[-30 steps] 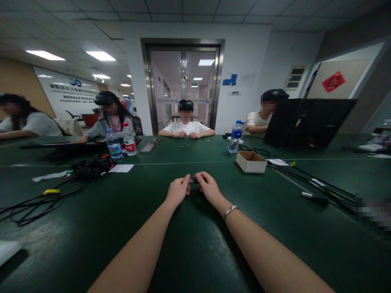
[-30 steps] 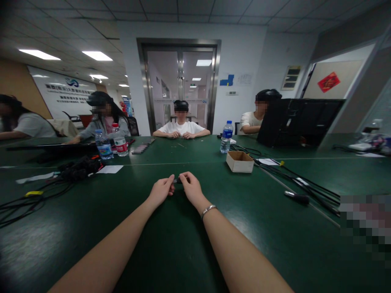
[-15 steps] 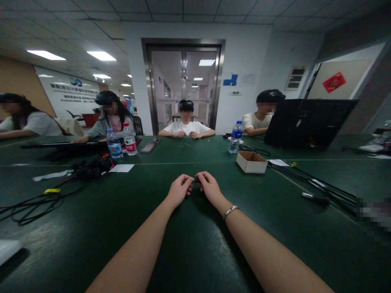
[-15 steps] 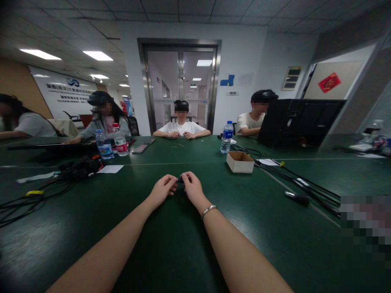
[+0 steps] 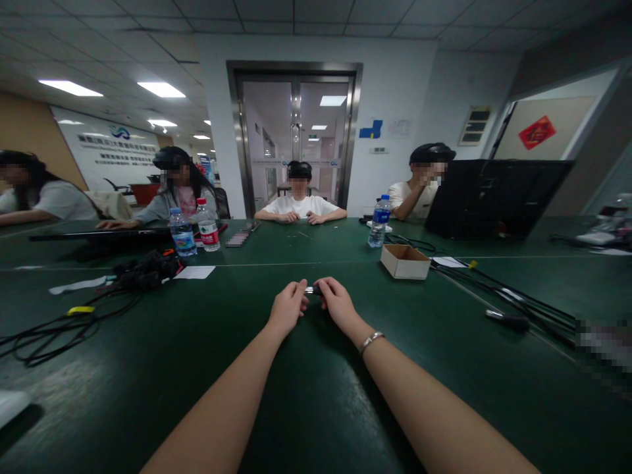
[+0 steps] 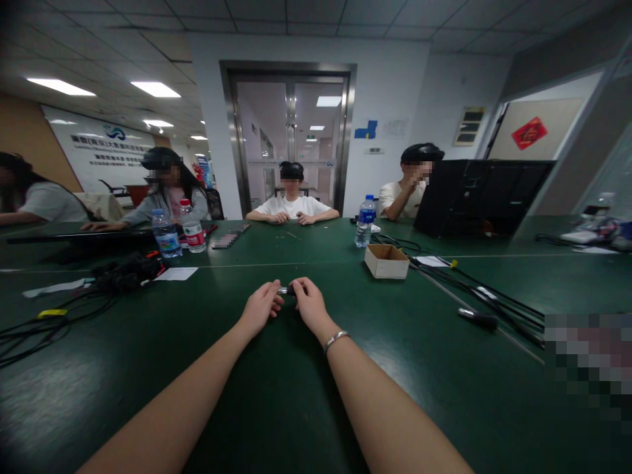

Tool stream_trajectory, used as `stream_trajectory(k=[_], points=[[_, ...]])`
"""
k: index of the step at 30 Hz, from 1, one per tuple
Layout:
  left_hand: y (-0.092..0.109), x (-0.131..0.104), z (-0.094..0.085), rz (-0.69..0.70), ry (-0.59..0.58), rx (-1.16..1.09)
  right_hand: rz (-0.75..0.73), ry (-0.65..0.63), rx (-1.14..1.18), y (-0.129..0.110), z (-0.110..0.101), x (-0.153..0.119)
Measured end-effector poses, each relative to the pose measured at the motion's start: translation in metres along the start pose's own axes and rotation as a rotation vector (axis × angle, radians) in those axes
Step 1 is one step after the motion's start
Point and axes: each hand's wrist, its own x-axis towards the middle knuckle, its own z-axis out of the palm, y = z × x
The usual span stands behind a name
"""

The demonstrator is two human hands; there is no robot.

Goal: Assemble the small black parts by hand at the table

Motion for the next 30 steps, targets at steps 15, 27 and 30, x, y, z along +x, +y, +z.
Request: stream_trajectory(k=[15,27,30], points=[[0.0047,-0.0023,-0.0019,0.057,0.035,-0.085,0.015,0.003,0.021,0.0,0.0002,0.0009],[0.0047,-0.0021,-0.0022,0.017,0.054,0.079,-0.012,-0.03,0.014,-0.0033,0.0013,-0.0023],[0.0035,-0.002,-0.0017,0.057,0.036,0.006,-0.004,-0.017,0.014,-0.0027,0.0008,-0.0019]])
